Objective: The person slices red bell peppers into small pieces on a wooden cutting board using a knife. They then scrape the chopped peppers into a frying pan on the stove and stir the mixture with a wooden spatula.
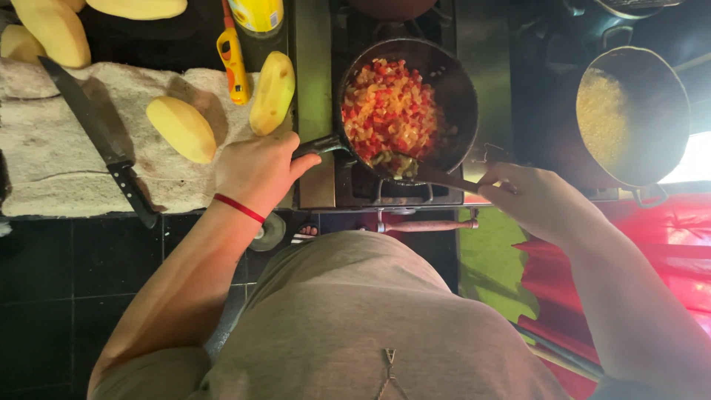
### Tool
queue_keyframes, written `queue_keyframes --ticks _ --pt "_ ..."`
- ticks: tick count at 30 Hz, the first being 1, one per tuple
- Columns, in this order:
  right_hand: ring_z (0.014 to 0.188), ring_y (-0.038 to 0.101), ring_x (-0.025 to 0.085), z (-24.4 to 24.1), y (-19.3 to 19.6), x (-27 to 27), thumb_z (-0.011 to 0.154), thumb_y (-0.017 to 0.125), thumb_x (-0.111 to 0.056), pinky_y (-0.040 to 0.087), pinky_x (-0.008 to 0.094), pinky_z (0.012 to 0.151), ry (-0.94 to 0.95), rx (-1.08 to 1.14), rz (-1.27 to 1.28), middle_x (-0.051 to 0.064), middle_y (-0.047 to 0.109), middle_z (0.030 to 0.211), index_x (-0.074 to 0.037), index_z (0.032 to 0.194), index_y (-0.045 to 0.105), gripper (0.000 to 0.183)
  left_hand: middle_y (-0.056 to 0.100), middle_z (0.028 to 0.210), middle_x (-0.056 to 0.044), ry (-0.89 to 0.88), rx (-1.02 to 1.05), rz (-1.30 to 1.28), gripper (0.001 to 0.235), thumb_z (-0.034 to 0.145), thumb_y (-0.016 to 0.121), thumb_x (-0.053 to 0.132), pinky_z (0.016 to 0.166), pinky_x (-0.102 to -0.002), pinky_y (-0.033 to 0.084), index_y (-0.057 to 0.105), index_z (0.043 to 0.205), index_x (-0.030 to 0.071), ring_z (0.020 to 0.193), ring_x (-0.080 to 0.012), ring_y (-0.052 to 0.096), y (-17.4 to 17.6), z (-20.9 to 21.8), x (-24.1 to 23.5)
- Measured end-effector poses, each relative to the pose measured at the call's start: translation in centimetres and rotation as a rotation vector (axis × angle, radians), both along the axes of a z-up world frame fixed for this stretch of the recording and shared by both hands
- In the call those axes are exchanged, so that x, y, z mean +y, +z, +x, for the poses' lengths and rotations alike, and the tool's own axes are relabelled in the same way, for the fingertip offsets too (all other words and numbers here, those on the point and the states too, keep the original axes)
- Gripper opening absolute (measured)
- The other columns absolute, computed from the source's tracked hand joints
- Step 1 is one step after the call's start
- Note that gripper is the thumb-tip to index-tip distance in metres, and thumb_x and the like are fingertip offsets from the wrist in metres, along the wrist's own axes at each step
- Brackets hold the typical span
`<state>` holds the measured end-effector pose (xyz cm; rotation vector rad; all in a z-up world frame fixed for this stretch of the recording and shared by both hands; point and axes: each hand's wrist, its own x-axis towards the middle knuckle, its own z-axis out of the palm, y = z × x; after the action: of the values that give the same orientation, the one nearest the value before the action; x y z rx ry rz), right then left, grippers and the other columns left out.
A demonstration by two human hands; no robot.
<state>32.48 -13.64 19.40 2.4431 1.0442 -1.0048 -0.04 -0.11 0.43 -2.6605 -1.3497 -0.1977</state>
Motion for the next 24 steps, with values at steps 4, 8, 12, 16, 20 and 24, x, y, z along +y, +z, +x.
queue_keyframes --ticks 4,8,12,16,20,24 --pt "0.12 0.072 0.036 0.3 0.0 0.2 0.106 0.045 -0.047 0.053 0.048 0.102 0.098 -0.131 -0.026 0.006 0.077 0.134 -0.04 0.134 0.076 0.042 0.051 0.049 0.004 0.001 -0.009 -0.007 0.067 0.103 0.072 0.082 0.039 -0.037 0.037 0.056 0.072 0.025 0.046 -0.022 0.055 0.0 0.1 0.2" --pt "0.119 0.074 0.035 1.1 -0.9 0.6 0.106 0.048 -0.05 0.056 0.049 0.102 0.211 -0.139 0.016 0.003 0.078 0.134 -0.042 0.14 0.074 0.043 0.053 0.053 0.003 -0.012 -0.026 0.026 0.066 0.1 0.076 0.082 0.042 -0.038 0.042 0.058 0.072 0.025 0.055 -0.023 0.059 -0.1 0.0 0.2" --pt "0.112 0.078 0.03 3.2 -4.8 0.6 0.113 0.039 -0.042 0.061 0.045 0.095 0.349 -0.258 -0.015 -0.009 0.081 0.125 -0.047 0.132 0.074 0.04 0.053 0.051 0.003 -0.017 -0.005 0.013 0.067 0.102 0.072 0.083 0.041 -0.038 0.04 0.056 0.072 0.026 0.05 -0.0235 0.058 0.1 -0.3 0.1" --pt "0.095 0.082 0.026 6.2 -7.3 0.8 0.109 0.056 -0.05 0.064 0.041 0.077 0.559 -0.502 0.232 -0.004 0.081 0.1 -0.039 0.117 0.076 0.024 0.052 0.054 0.002 -0.059 -0.073 0.018 0.062 0.102 0.07 0.077 0.048 -0.037 0.045 0.053 0.074 0.025 0.052 -0.023 0.06 0.4 -0.3 0.1" --pt "0.102 0.067 -0.004 7.5 -6.9 0.1 0.114 0.053 -0.037 0.052 0.025 0.051 0.766 -0.599 0.235 -0.027 0.066 0.114 -0.048 0.111 0.078 0.028 0.055 0.055 0.0 -0.014 0.016 -0.1 0.066 0.105 0.069 0.079 0.042 -0.041 0.043 0.058 0.076 0.021 0.055 -0.0273 0.059 0.3 0.0 0.5" --pt "0.113 0.069 -0.012 8.9 -7.7 -1.6 0.096 0.071 -0.009 0.06 0.021 0.052 1.289 -0.703 0.413 -0.033 0.065 0.137 -0.049 0.119 0.077 0.046 0.054 0.052 0.001 0.004 0.044 -0.126 0.068 0.106 0.067 0.081 0.041 -0.04 0.041 0.055 0.075 0.022 0.049 -0.026 0.056 0.4 0.2 0.3"
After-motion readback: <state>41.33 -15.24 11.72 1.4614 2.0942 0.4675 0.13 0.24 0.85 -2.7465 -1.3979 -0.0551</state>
